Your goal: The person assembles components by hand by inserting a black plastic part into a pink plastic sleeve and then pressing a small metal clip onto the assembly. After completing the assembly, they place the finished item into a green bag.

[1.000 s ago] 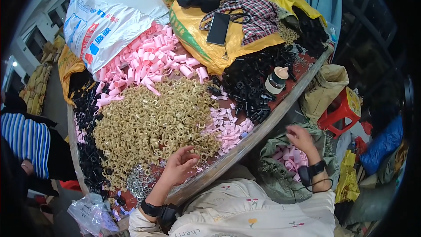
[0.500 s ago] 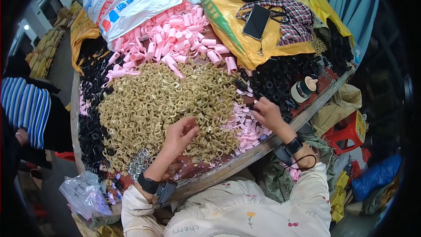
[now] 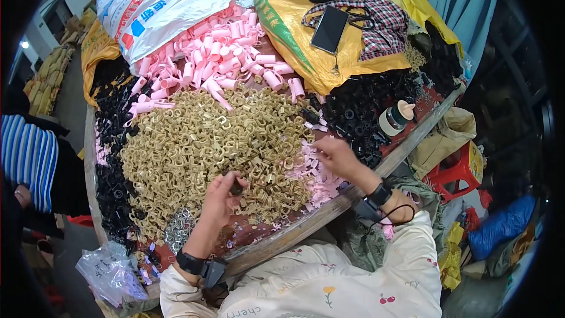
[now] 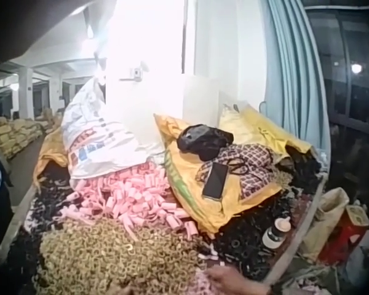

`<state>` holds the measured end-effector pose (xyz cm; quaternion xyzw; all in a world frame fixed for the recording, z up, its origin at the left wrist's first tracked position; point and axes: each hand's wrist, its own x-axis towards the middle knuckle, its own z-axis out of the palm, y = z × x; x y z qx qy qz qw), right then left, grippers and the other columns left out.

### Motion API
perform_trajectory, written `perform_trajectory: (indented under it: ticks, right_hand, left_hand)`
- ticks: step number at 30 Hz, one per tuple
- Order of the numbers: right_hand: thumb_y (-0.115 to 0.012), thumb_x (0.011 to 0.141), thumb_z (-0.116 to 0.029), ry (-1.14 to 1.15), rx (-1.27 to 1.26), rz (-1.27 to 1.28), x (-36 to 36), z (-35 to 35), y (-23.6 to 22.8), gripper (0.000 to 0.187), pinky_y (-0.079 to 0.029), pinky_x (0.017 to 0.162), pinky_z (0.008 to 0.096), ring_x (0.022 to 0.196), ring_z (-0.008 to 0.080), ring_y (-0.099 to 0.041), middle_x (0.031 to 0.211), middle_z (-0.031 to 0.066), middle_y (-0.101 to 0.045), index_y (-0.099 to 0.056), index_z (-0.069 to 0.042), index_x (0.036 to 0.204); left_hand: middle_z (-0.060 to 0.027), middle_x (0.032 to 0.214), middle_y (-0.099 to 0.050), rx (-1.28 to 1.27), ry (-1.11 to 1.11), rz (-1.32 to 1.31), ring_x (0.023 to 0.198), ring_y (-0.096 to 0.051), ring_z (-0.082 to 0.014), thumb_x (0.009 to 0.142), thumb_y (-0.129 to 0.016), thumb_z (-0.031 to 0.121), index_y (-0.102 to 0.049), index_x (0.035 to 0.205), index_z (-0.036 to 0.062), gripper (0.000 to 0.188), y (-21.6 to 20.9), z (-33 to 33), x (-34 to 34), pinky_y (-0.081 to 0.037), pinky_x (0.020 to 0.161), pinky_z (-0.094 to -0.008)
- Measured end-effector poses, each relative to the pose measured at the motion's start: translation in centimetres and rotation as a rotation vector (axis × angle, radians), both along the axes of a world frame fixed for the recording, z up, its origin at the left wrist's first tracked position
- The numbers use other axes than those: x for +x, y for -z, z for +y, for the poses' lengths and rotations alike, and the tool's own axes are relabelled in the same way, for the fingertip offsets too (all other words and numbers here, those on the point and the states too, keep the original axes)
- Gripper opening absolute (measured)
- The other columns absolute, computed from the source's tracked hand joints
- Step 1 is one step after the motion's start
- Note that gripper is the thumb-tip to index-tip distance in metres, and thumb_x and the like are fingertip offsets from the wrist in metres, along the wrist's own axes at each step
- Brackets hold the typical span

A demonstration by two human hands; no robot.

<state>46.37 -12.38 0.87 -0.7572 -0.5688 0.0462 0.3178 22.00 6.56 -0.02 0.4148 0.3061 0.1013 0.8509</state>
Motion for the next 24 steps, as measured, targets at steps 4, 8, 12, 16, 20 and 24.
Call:
perform_trajectory:
  ticks: [4, 8, 12, 16, 20, 24]
  right_hand:
    - [-0.053, 0.067, -0.002, 0.105, -0.207, -0.244, 3.6, -1.9, 2.6, 0.01, -0.045, 0.058, 0.0381, 0.068, 0.0305, -0.055, 0.076, 0.0123, -0.051, -0.051, -0.003, 0.077]
    - [-0.052, 0.066, 0.001, 0.078, -0.312, -0.312, 4.4, -1.4, 3.1, 0.011, -0.045, 0.057, 0.0388, 0.068, 0.0318, -0.055, 0.074, 0.0132, -0.049, -0.048, -0.004, 0.075]
    - [-0.051, 0.069, -0.001, 0.085, -0.351, -0.317, 4.7, -0.8, 3.5, 0.008, -0.044, 0.055, 0.0396, 0.066, 0.0327, -0.053, 0.073, 0.0137, -0.047, -0.045, -0.004, 0.073]
    - [-0.05, 0.068, 0.0, 0.095, -0.385, -0.343, 4.4, -0.4, 3.3, 0.011, -0.045, 0.055, 0.0381, 0.066, 0.0326, -0.054, 0.074, 0.0147, -0.048, -0.045, -0.003, 0.077]
    - [-0.051, 0.071, -0.001, -0.042, -0.187, -0.128, 2.6, 0.5, 2.0, 0.013, -0.044, 0.055, 0.0327, 0.064, 0.0277, -0.054, 0.072, 0.0135, -0.05, -0.045, -0.003, 0.082]
    - [-0.048, 0.078, -0.001, -0.302, -0.181, 0.443, -3.0, 3.6, -2.8, 0.013, -0.038, 0.052, 0.0221, 0.06, 0.0108, -0.047, 0.075, 0.0051, -0.049, -0.042, -0.001, 0.089]
  left_hand:
    - [-0.0074, 0.075, -0.06, -0.144, -0.031, -0.062, 0.046, -0.047, -0.0072, 0.083, -0.053, 0.028, -0.05, 0.104, 0.0003, 0.035, -1.0, 0.8, -0.6, -0.039, 0.043, -0.0168]
    - [-0.004, 0.077, -0.059, -0.164, -0.027, -0.056, 0.052, -0.046, -0.0051, 0.083, -0.053, 0.017, -0.051, 0.099, 0.0026, 0.022, -1.9, 1.0, -1.1, -0.037, 0.045, -0.0143]
    - [-0.0043, 0.079, -0.058, -0.103, 0.022, -0.065, 0.055, -0.047, -0.0058, 0.08, -0.055, 0.011, -0.05, 0.101, 0.0017, 0.023, -1.7, 1.1, -1.7, -0.037, 0.046, -0.0141]
    - [-0.0037, 0.079, -0.057, -0.078, 0.011, -0.016, 0.058, -0.049, -0.007, 0.077, -0.056, 0.005, -0.049, 0.103, 0.0014, 0.026, -2.2, 0.5, -2.0, -0.037, 0.047, -0.0155]
    - [-0.005, 0.08, -0.057, 0.049, -0.008, -0.02, 0.059, -0.049, -0.008, 0.074, -0.053, -0.002, -0.05, 0.103, 0.0013, 0.029, -2.3, -0.5, -2.4, -0.039, 0.048, -0.0172]
    - [-0.0019, 0.077, -0.056, 0.222, -0.015, 0.006, 0.058, -0.047, -0.0062, 0.073, -0.057, -0.001, -0.052, 0.098, 0.0025, 0.026, -4.1, -2.2, -1.9, -0.036, 0.049, -0.0163]
